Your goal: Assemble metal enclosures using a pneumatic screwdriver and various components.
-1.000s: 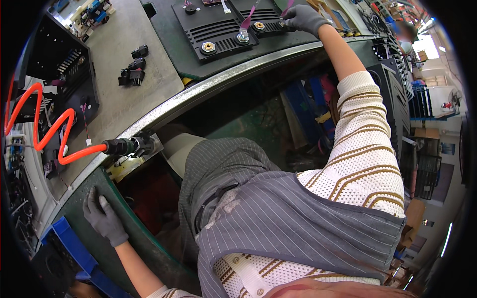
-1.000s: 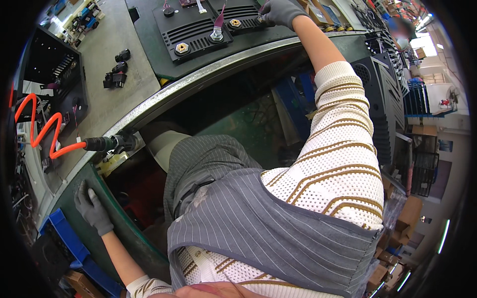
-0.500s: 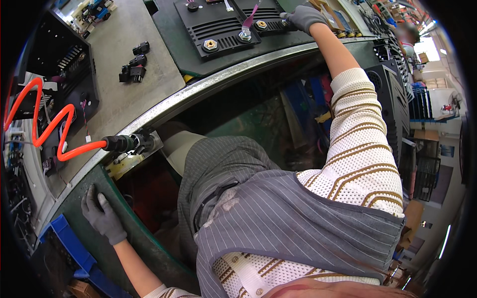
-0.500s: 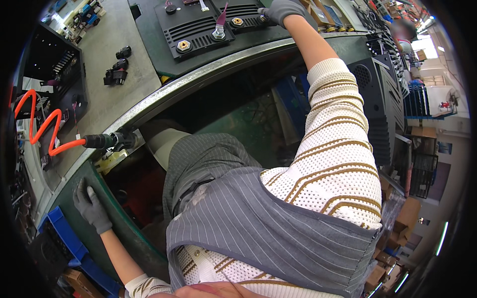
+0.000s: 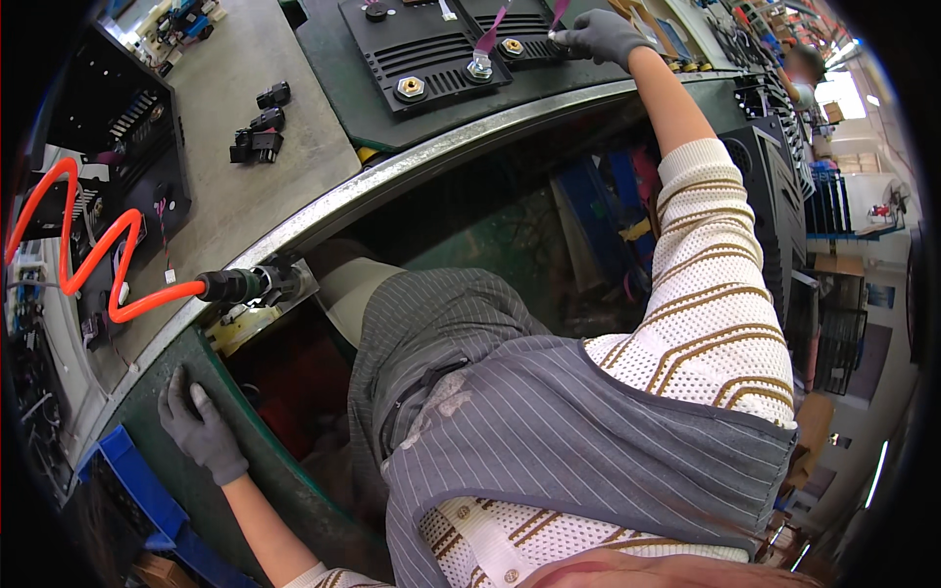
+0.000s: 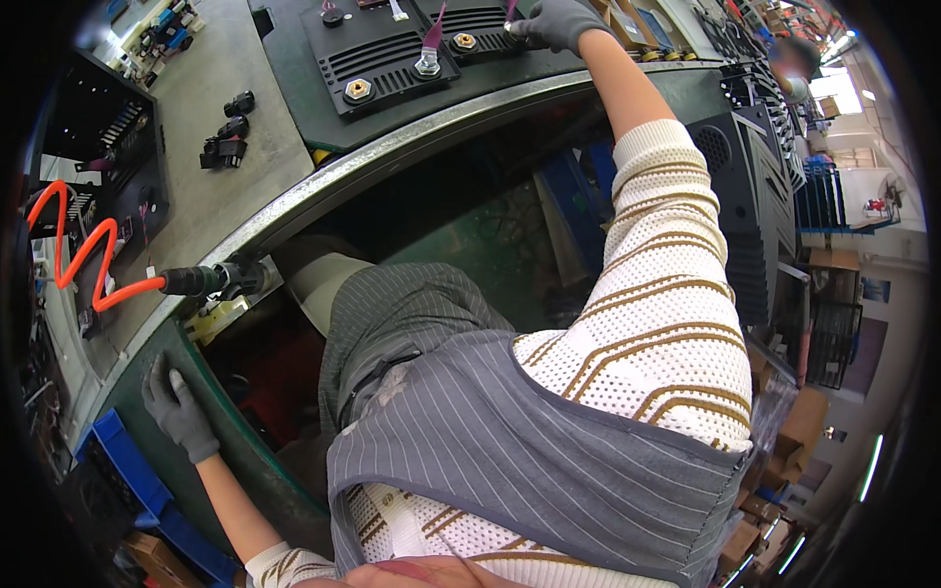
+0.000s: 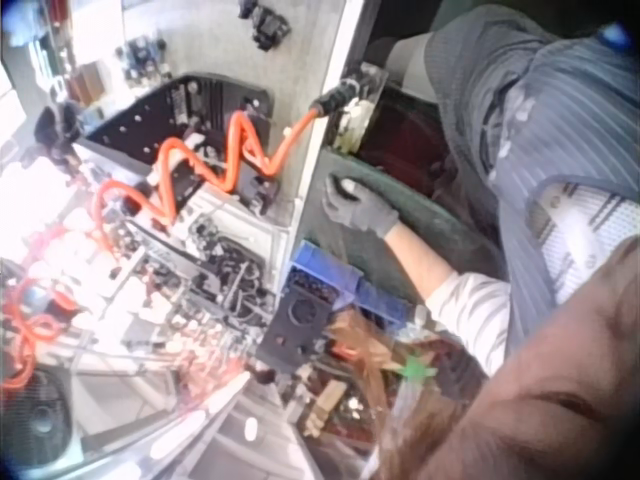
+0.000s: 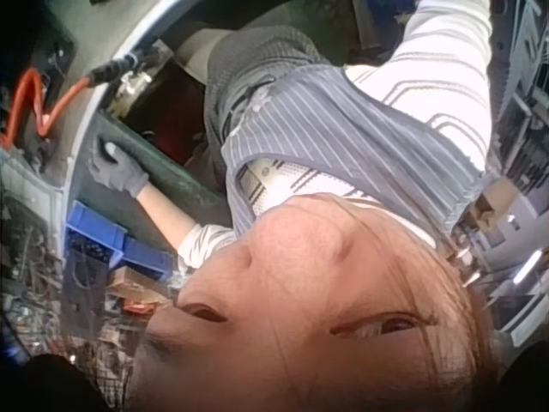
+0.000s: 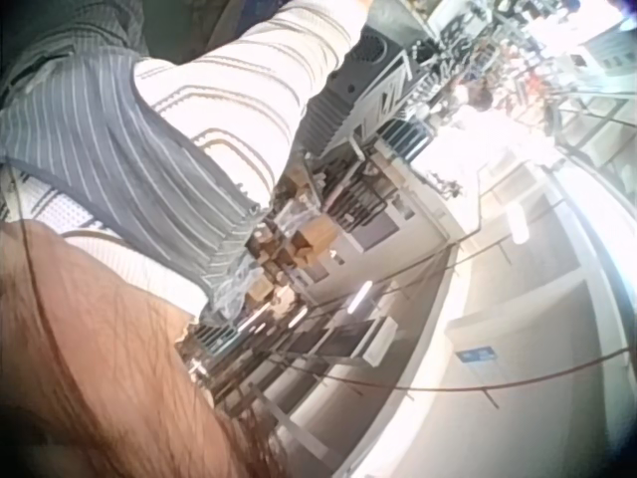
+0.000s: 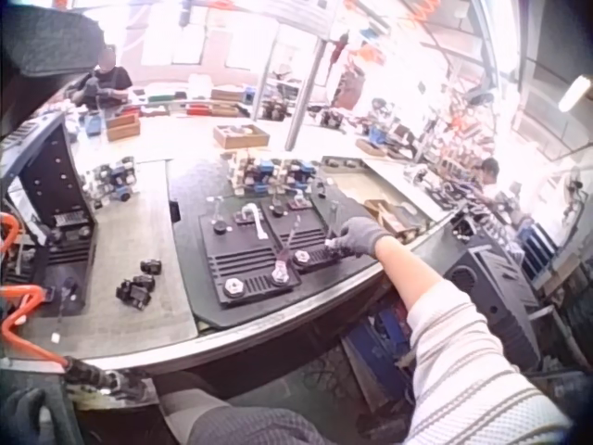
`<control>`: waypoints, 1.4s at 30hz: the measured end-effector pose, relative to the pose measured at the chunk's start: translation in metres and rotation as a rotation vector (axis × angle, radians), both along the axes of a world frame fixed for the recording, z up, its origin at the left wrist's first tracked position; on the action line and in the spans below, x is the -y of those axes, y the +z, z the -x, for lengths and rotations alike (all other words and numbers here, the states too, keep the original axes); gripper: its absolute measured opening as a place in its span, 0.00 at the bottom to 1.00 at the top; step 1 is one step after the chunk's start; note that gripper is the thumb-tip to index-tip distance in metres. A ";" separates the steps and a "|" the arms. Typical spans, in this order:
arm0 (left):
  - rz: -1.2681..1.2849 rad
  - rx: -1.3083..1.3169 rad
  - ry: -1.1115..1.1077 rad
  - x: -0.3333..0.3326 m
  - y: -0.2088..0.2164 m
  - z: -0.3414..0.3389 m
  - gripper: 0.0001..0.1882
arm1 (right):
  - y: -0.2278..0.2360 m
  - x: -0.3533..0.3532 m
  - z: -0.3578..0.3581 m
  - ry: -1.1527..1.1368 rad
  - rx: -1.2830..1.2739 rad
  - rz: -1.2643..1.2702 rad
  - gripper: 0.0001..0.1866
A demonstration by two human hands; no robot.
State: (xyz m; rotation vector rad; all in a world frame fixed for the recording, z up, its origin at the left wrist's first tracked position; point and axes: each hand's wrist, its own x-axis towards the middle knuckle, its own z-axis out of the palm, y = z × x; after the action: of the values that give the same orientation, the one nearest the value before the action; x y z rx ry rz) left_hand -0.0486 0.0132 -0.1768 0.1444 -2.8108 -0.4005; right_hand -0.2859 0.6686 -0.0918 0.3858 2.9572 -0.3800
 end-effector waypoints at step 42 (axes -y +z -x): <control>0.059 0.050 -0.068 0.004 0.006 0.000 0.21 | 0.006 -0.014 -0.034 -0.063 -0.091 -0.063 0.28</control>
State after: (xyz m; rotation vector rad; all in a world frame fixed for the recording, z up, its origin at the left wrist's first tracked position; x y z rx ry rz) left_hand -0.0483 0.0087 -0.1705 0.0462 -2.8800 -0.3337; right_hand -0.2518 0.6829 -0.0856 0.4830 3.0575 -0.3207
